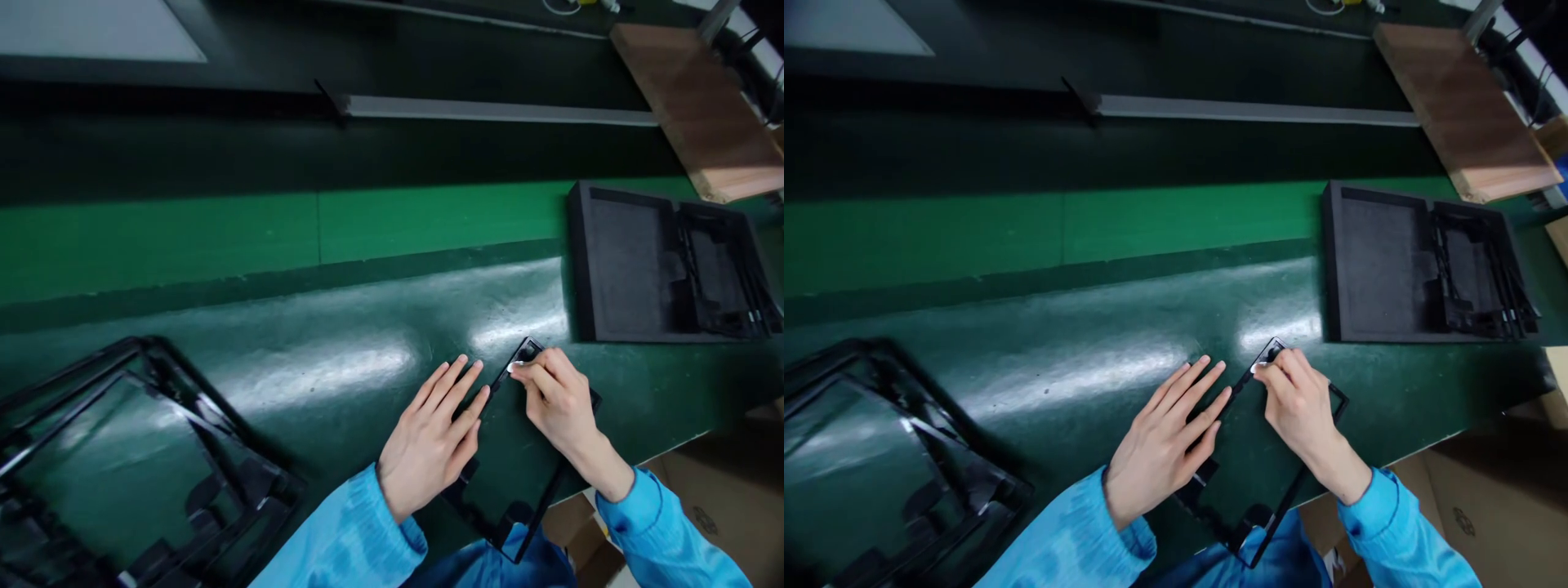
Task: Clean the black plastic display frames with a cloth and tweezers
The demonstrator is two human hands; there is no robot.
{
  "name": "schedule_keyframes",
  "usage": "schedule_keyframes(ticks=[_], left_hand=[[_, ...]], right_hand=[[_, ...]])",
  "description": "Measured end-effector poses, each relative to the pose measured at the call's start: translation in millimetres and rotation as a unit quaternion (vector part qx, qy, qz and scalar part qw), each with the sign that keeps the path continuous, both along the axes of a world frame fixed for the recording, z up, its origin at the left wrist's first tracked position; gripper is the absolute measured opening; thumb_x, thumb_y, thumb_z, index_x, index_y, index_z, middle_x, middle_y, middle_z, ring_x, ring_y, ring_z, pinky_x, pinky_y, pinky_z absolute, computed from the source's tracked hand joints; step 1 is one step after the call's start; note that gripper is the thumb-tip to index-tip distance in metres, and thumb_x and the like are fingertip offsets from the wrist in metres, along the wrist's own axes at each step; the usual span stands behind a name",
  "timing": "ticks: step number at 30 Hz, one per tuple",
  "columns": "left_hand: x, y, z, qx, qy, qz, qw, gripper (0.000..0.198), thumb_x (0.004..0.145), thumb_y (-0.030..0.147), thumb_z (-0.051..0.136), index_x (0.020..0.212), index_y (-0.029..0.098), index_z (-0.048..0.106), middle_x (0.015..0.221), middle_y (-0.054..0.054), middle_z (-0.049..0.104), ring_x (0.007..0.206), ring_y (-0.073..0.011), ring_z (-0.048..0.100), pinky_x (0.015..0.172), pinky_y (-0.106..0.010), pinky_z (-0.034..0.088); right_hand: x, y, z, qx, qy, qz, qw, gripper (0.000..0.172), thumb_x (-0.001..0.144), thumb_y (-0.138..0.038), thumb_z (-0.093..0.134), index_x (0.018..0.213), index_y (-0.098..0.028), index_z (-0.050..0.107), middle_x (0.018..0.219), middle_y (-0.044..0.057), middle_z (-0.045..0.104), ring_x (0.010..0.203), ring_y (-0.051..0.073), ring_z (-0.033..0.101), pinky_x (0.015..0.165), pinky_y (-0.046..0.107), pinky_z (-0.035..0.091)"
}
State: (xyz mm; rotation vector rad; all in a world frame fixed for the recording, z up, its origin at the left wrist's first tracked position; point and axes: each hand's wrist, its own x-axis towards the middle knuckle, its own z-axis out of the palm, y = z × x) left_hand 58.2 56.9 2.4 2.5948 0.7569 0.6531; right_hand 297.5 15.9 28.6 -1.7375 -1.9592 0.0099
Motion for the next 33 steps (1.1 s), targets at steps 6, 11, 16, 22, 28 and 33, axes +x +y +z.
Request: schedule_keyframes(ticks=[6, 11, 16, 22, 28, 33], left_hand=[[0, 1, 1.6, -0.001, -0.005, -0.003, 1.0, 0.043, 0.105, 0.015, 0.059, 0.147, 0.014, 0.065, 0.172, -0.013, 0.05, 0.165, -0.0318, 0.041, 0.132, -0.053, 0.045], [-3, 3, 2.9, -0.016, -0.007, -0.005, 1.0, 0.044, 0.103, 0.011, 0.064, 0.147, 0.015, 0.065, 0.17, -0.013, 0.052, 0.164, -0.0327, 0.042, 0.132, -0.054, 0.044], [-4, 5, 2.7, -0.024, -0.005, -0.017, 1.0, 0.047, 0.101, 0.009, 0.068, 0.147, 0.014, 0.064, 0.169, -0.014, 0.054, 0.163, -0.0349, 0.044, 0.13, -0.056, 0.046], [-7, 9, 3.5, -0.009, 0.007, -0.035, 0.999, 0.047, 0.104, 0.018, 0.065, 0.15, 0.012, 0.062, 0.17, -0.016, 0.051, 0.162, -0.0377, 0.044, 0.129, -0.059, 0.046], [-31, 31, 4.3, -0.048, 0.034, -0.128, 0.99, 0.087, 0.096, 0.058, 0.08, 0.164, 0.013, 0.05, 0.173, -0.016, 0.048, 0.167, -0.0368, 0.038, 0.135, -0.059, 0.041], [-34, 43, -4.3, -0.031, 0.045, -0.164, 0.985, 0.104, 0.082, 0.076, 0.08, 0.162, 0.016, 0.055, 0.171, -0.016, 0.05, 0.167, -0.0398, 0.036, 0.134, -0.062, 0.04]], right_hand=[[14, 20, 2.0, 0.037, -0.059, -0.041, 0.997, 0.026, 0.108, -0.004, 0.057, 0.091, -0.019, 0.071, 0.081, 0.004, 0.06, 0.078, 0.018, 0.055, 0.064, 0.032, 0.042], [3, 14, 0.3, 0.047, -0.07, -0.017, 0.996, 0.027, 0.107, -0.002, 0.055, 0.091, -0.017, 0.072, 0.081, 0.004, 0.063, 0.077, 0.018, 0.055, 0.064, 0.032, 0.044], [-25, -6, 2.6, 0.037, -0.048, 0.052, 0.997, 0.03, 0.106, -0.001, 0.052, 0.091, -0.014, 0.074, 0.082, 0.005, 0.068, 0.076, 0.017, 0.053, 0.064, 0.032, 0.046], [-21, -2, 1.5, 0.052, -0.061, 0.067, 0.994, 0.033, 0.106, 0.0, 0.051, 0.088, -0.015, 0.073, 0.081, 0.004, 0.066, 0.077, 0.018, 0.051, 0.064, 0.032, 0.044], [0, 21, -3.6, 0.065, -0.093, 0.05, 0.992, 0.027, 0.108, -0.007, 0.058, 0.087, -0.016, 0.073, 0.085, 0.005, 0.066, 0.08, 0.019, 0.051, 0.066, 0.034, 0.042], [-7, 16, -3.7, 0.055, -0.112, 0.073, 0.99, 0.029, 0.104, 0.0, 0.054, 0.089, -0.017, 0.073, 0.089, 0.004, 0.068, 0.082, 0.018, 0.053, 0.065, 0.033, 0.042]])
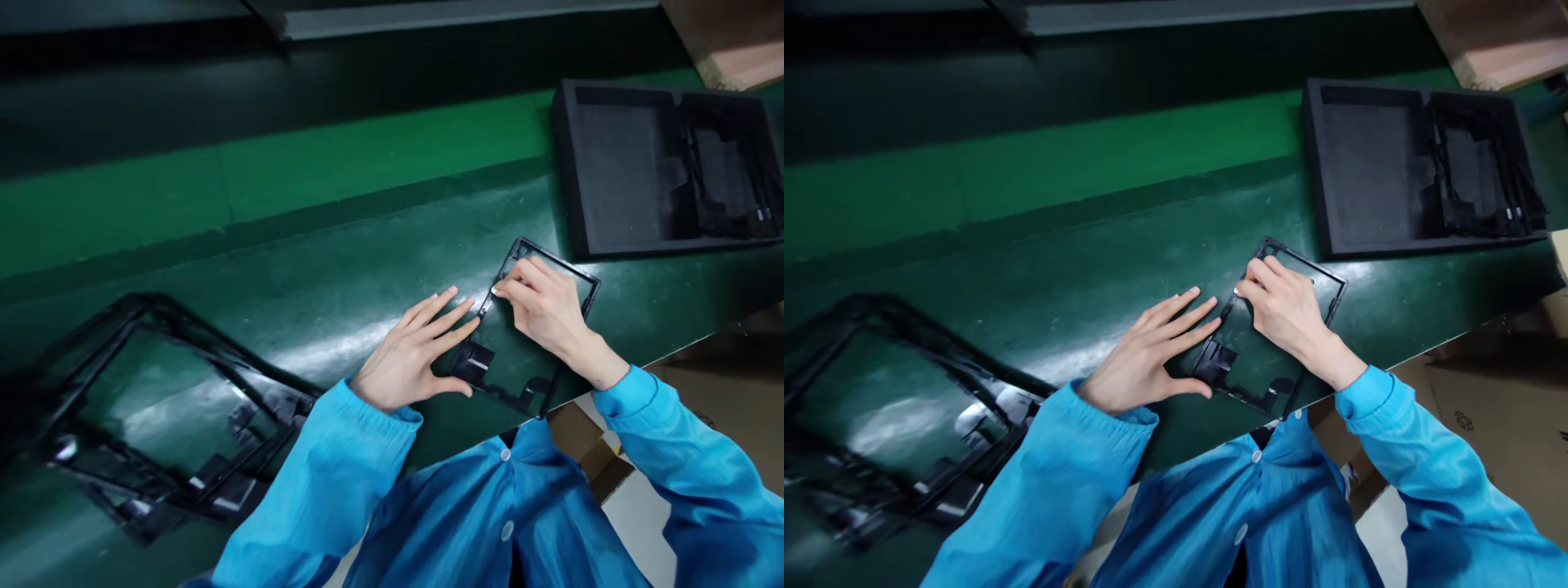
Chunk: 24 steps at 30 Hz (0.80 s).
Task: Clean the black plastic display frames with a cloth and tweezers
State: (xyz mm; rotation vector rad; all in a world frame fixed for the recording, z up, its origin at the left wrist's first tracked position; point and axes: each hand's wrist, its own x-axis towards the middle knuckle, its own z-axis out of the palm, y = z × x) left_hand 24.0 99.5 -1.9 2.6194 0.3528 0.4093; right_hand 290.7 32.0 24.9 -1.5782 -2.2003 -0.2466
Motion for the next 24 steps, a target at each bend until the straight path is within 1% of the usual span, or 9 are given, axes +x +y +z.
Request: schedule_keyframes(ticks=[3, 8, 11, 13, 15, 18, 21, 24], left_hand=[[3, 1, -3.5, -0.005, -0.004, -0.002, 1.0, 0.107, 0.081, 0.078, 0.079, 0.163, 0.014, 0.054, 0.172, -0.016, 0.049, 0.167, -0.0402, 0.036, 0.134, -0.062, 0.039], [5, 0, -3.1, -0.032, -0.015, 0.006, 0.999, 0.109, 0.077, 0.073, 0.086, 0.164, 0.016, 0.054, 0.171, -0.016, 0.05, 0.168, -0.0395, 0.034, 0.136, -0.061, 0.036], [5, 0, -0.6, -0.054, -0.014, 0.008, 0.998, 0.118, 0.074, 0.07, 0.092, 0.17, 0.018, 0.045, 0.172, -0.015, 0.048, 0.169, -0.0391, 0.033, 0.137, -0.061, 0.034], [6, 0, 1.3, -0.059, -0.01, 0.01, 0.998, 0.124, 0.074, 0.067, 0.094, 0.173, 0.016, 0.04, 0.173, -0.016, 0.046, 0.169, -0.0385, 0.032, 0.138, -0.059, 0.032], [7, 0, 2.4, -0.056, -0.007, 0.008, 0.998, 0.124, 0.074, 0.065, 0.095, 0.173, 0.015, 0.039, 0.174, -0.015, 0.045, 0.17, -0.0379, 0.03, 0.14, -0.057, 0.03], [8, 0, 1.8, -0.052, -0.003, 0.001, 0.999, 0.119, 0.078, 0.065, 0.093, 0.172, 0.015, 0.04, 0.174, -0.014, 0.046, 0.171, -0.0375, 0.028, 0.141, -0.055, 0.027], [8, 0, 0.4, -0.056, -0.01, 0.001, 0.998, 0.12, 0.078, 0.066, 0.093, 0.173, 0.016, 0.038, 0.174, -0.014, 0.046, 0.171, -0.0365, 0.027, 0.141, -0.054, 0.026], [7, 0, 1.0, -0.057, -0.013, 0.003, 0.998, 0.12, 0.077, 0.065, 0.094, 0.173, 0.016, 0.039, 0.173, -0.013, 0.047, 0.172, -0.0353, 0.027, 0.142, -0.054, 0.026]], right_hand=[[-10, -8, 0.9, -0.003, -0.01, 0.028, 1.0, 0.031, 0.103, 0.002, 0.051, 0.093, -0.016, 0.074, 0.09, 0.004, 0.069, 0.081, 0.018, 0.055, 0.065, 0.033, 0.044], [-14, -16, -1.5, 0.022, 0.03, 0.02, 0.999, 0.021, 0.103, 0.0, 0.062, 0.099, -0.015, 0.076, 0.089, 0.003, 0.07, 0.079, 0.017, 0.06, 0.063, 0.032, 0.047], [-13, -20, -4.3, 0.013, 0.059, 0.014, 0.998, 0.016, 0.103, -0.003, 0.068, 0.105, -0.016, 0.077, 0.094, 0.004, 0.073, 0.081, 0.017, 0.064, 0.066, 0.031, 0.051], [-15, -24, -5.4, 0.0, 0.069, 0.017, 0.997, 0.016, 0.102, -0.004, 0.071, 0.109, -0.016, 0.078, 0.098, 0.006, 0.074, 0.082, 0.017, 0.066, 0.069, 0.03, 0.054], [-19, -30, -5.5, -0.007, 0.065, 0.031, 0.997, 0.017, 0.101, -0.002, 0.071, 0.111, -0.015, 0.078, 0.098, 0.006, 0.074, 0.082, 0.017, 0.066, 0.069, 0.03, 0.054], [-29, -37, -4.1, -0.023, 0.076, 0.049, 0.996, 0.018, 0.102, -0.002, 0.071, 0.111, -0.016, 0.077, 0.099, 0.006, 0.074, 0.079, 0.015, 0.065, 0.069, 0.029, 0.055], [-39, -41, -1.4, -0.044, 0.105, 0.048, 0.992, 0.016, 0.104, -0.004, 0.069, 0.108, -0.017, 0.077, 0.101, 0.005, 0.074, 0.076, 0.013, 0.066, 0.067, 0.027, 0.054], [-49, -45, 2.9, -0.035, 0.101, 0.057, 0.993, 0.015, 0.104, -0.003, 0.067, 0.099, -0.015, 0.074, 0.091, 0.005, 0.072, 0.075, 0.015, 0.064, 0.064, 0.029, 0.053]])
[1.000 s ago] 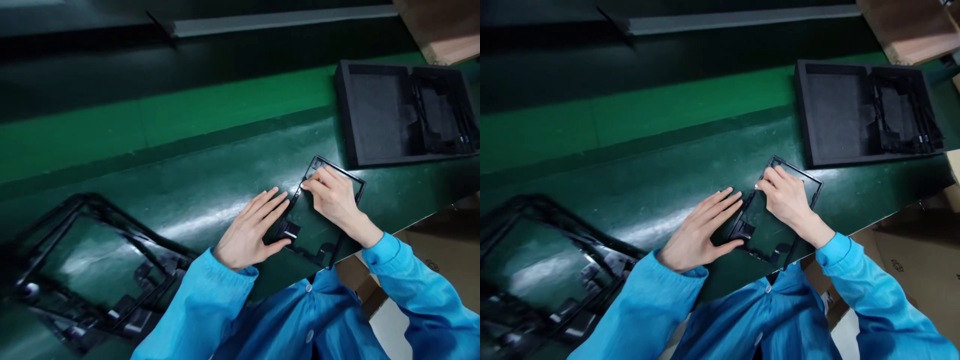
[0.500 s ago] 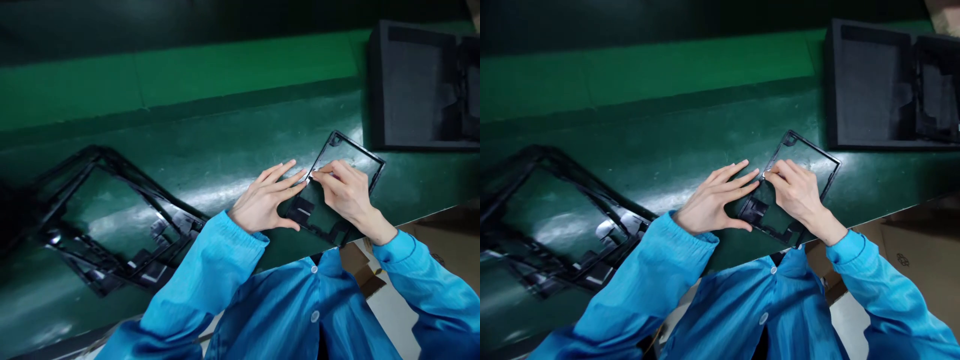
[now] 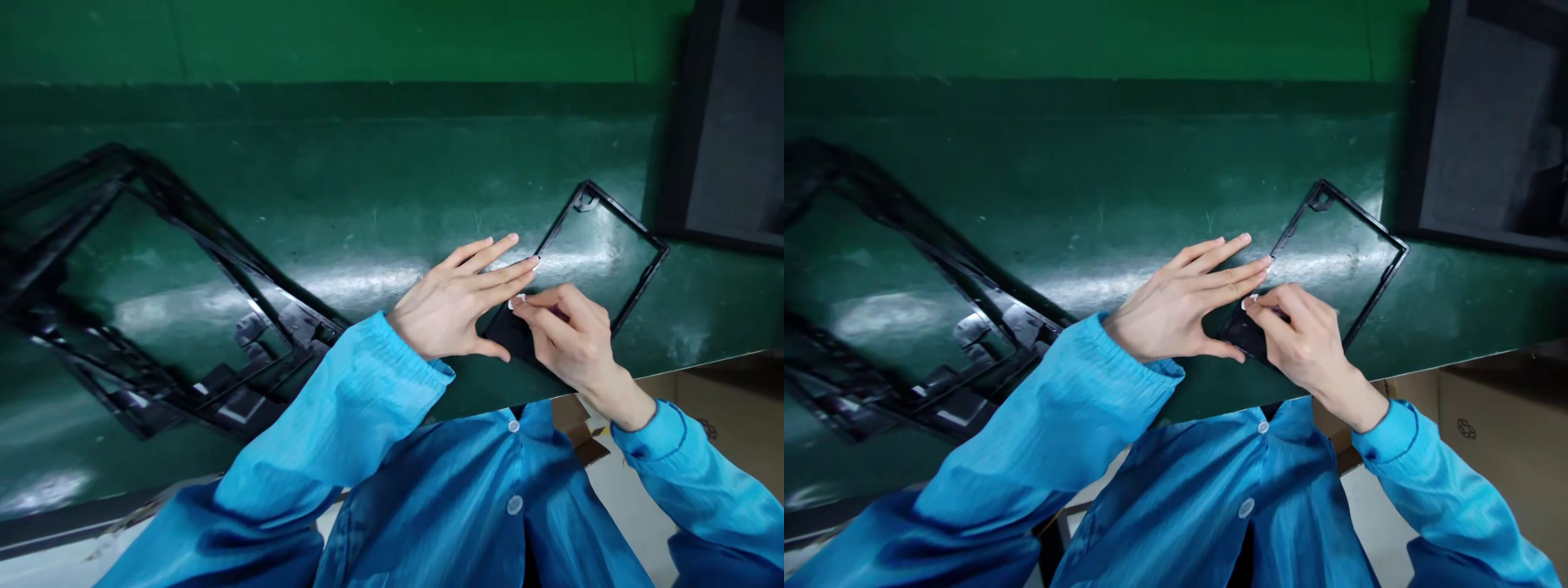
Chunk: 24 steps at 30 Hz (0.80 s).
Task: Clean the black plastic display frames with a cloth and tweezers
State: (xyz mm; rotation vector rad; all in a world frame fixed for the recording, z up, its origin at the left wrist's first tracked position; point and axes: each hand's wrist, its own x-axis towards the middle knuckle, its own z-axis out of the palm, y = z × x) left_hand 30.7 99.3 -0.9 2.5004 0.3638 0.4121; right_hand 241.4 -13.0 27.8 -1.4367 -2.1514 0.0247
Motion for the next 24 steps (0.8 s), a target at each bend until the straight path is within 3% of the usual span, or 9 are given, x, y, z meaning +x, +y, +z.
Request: schedule_keyframes(ticks=[7, 15, 21, 24], left_hand=[[0, 0, 4.8, -0.004, 0.022, 0.007, 1.0, 0.095, 0.092, 0.051, 0.086, 0.172, 0.022, 0.042, 0.173, -0.008, 0.048, 0.172, -0.0328, 0.027, 0.141, -0.054, 0.027], [-1, 1, 5.8, -0.023, 0.034, -0.006, 0.999, 0.12, 0.079, 0.064, 0.093, 0.176, 0.021, 0.035, 0.175, -0.013, 0.045, 0.172, -0.0394, 0.025, 0.141, -0.058, 0.023], [-1, 0, 5.6, -0.008, 0.035, 0.004, 0.999, 0.098, 0.091, 0.055, 0.087, 0.172, 0.022, 0.042, 0.173, -0.01, 0.048, 0.171, -0.0372, 0.028, 0.141, -0.057, 0.027], [-2, 1, 4.8, -0.001, 0.039, 0.003, 0.999, 0.104, 0.087, 0.059, 0.089, 0.172, 0.021, 0.042, 0.173, -0.011, 0.048, 0.171, -0.0374, 0.029, 0.141, -0.057, 0.027]], right_hand=[[-17, -21, 5.3, -0.057, -0.006, 0.058, 0.997, 0.013, 0.105, -0.003, 0.064, 0.105, -0.013, 0.073, 0.095, 0.006, 0.074, 0.08, 0.017, 0.065, 0.067, 0.033, 0.053], [-4, 3, 1.2, 0.028, -0.062, -0.015, 0.998, 0.021, 0.105, -0.005, 0.064, 0.089, -0.015, 0.073, 0.084, 0.005, 0.07, 0.074, 0.017, 0.058, 0.064, 0.033, 0.049], [-15, -12, 3.9, -0.005, -0.043, 0.071, 0.997, 0.017, 0.108, -0.007, 0.062, 0.097, -0.012, 0.075, 0.089, 0.006, 0.074, 0.078, 0.018, 0.061, 0.064, 0.035, 0.049], [-13, -8, 2.5, -0.003, -0.042, 0.063, 0.997, 0.018, 0.108, -0.007, 0.061, 0.101, -0.014, 0.075, 0.091, 0.005, 0.076, 0.08, 0.018, 0.063, 0.065, 0.035, 0.05]])
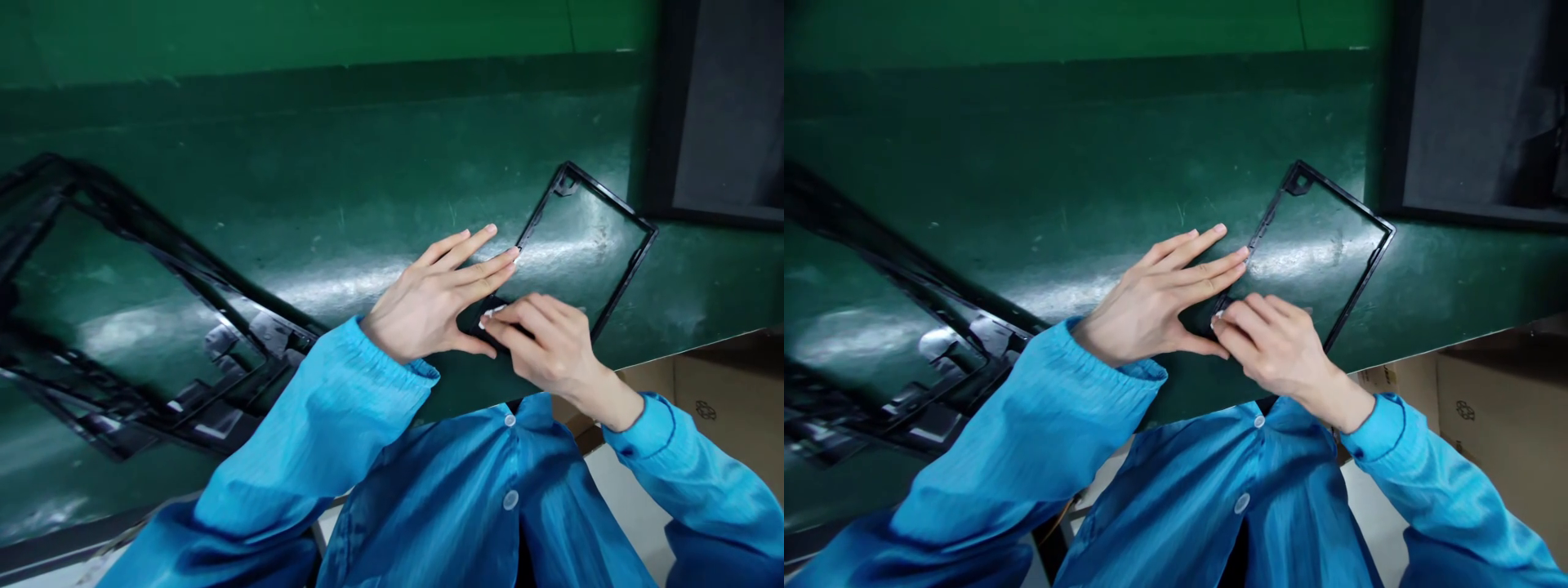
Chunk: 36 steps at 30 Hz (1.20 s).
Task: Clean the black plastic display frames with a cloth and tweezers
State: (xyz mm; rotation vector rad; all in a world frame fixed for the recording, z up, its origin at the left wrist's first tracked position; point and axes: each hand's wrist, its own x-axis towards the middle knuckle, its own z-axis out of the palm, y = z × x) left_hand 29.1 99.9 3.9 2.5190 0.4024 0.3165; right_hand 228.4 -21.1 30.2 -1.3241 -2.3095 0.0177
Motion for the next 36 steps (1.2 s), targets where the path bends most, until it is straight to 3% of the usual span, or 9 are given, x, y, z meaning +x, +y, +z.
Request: schedule_keyframes(ticks=[5, 9, 15, 24, 28, 32, 36], left_hand=[[-2, -1, -2.3, 0.017, -0.026, -0.003, 1.0, 0.116, 0.079, 0.066, 0.091, 0.172, 0.019, 0.04, 0.172, -0.012, 0.049, 0.17, -0.0372, 0.03, 0.14, -0.055, 0.028], [-2, -3, -2.3, 0.029, -0.038, 0.001, 0.999, 0.122, 0.076, 0.071, 0.09, 0.174, 0.02, 0.037, 0.171, -0.011, 0.051, 0.17, -0.0357, 0.032, 0.14, -0.053, 0.031], [-3, -5, -0.2, 0.068, -0.032, 0.003, 0.997, 0.115, 0.081, 0.08, 0.078, 0.167, 0.011, 0.046, 0.169, -0.012, 0.052, 0.168, -0.0351, 0.035, 0.139, -0.05, 0.032], [-5, -6, 7.9, 0.065, -0.016, 0.007, 0.998, 0.11, 0.082, 0.079, 0.078, 0.164, 0.011, 0.05, 0.168, -0.011, 0.053, 0.168, -0.0351, 0.035, 0.141, -0.048, 0.03], [-5, -5, 6.3, 0.07, -0.022, 0.004, 0.997, 0.108, 0.085, 0.079, 0.075, 0.165, 0.011, 0.048, 0.169, -0.012, 0.053, 0.168, -0.0349, 0.035, 0.14, -0.049, 0.03], [-5, -3, 2.8, 0.068, -0.032, -0.001, 0.997, 0.107, 0.086, 0.078, 0.074, 0.166, 0.012, 0.046, 0.168, -0.012, 0.053, 0.168, -0.0349, 0.036, 0.139, -0.05, 0.032], [-5, 0, -0.3, 0.054, -0.032, -0.003, 0.998, 0.108, 0.088, 0.08, 0.071, 0.171, 0.018, 0.043, 0.17, -0.012, 0.052, 0.169, -0.0356, 0.034, 0.138, -0.053, 0.032]], right_hand=[[15, 15, -4.8, 0.033, -0.008, -0.06, 0.998, 0.017, 0.105, -0.006, 0.066, 0.093, -0.015, 0.074, 0.087, 0.005, 0.074, 0.075, 0.018, 0.06, 0.064, 0.035, 0.05], [24, 10, -7.1, 0.029, 0.066, -0.106, 0.992, 0.018, 0.103, -0.003, 0.068, 0.108, -0.019, 0.076, 0.094, 0.004, 0.075, 0.079, 0.016, 0.065, 0.068, 0.032, 0.056], [21, 8, -3.5, 0.039, 0.13, -0.201, 0.97, 0.02, 0.098, -0.003, 0.077, 0.11, -0.02, 0.076, 0.095, 0.004, 0.075, 0.083, 0.017, 0.073, 0.072, 0.032, 0.062], [19, 9, 7.3, 0.054, 0.161, -0.254, 0.952, 0.031, 0.094, -0.001, 0.081, 0.112, -0.026, 0.079, 0.096, 0.005, 0.076, 0.079, 0.02, 0.07, 0.065, 0.037, 0.059], [17, 0, 13.9, 0.064, 0.175, -0.255, 0.949, 0.034, 0.093, -0.001, 0.082, 0.114, -0.027, 0.079, 0.098, 0.005, 0.076, 0.081, 0.021, 0.071, 0.067, 0.039, 0.06], [12, -10, 16.3, -0.022, 0.188, -0.196, 0.962, 0.027, 0.097, -0.002, 0.078, 0.116, -0.022, 0.078, 0.102, 0.005, 0.076, 0.085, 0.018, 0.072, 0.072, 0.035, 0.062], [1, -11, 9.2, -0.085, 0.113, -0.147, 0.979, 0.017, 0.104, -0.003, 0.066, 0.108, -0.016, 0.077, 0.1, 0.008, 0.074, 0.085, 0.018, 0.068, 0.069, 0.033, 0.059]])
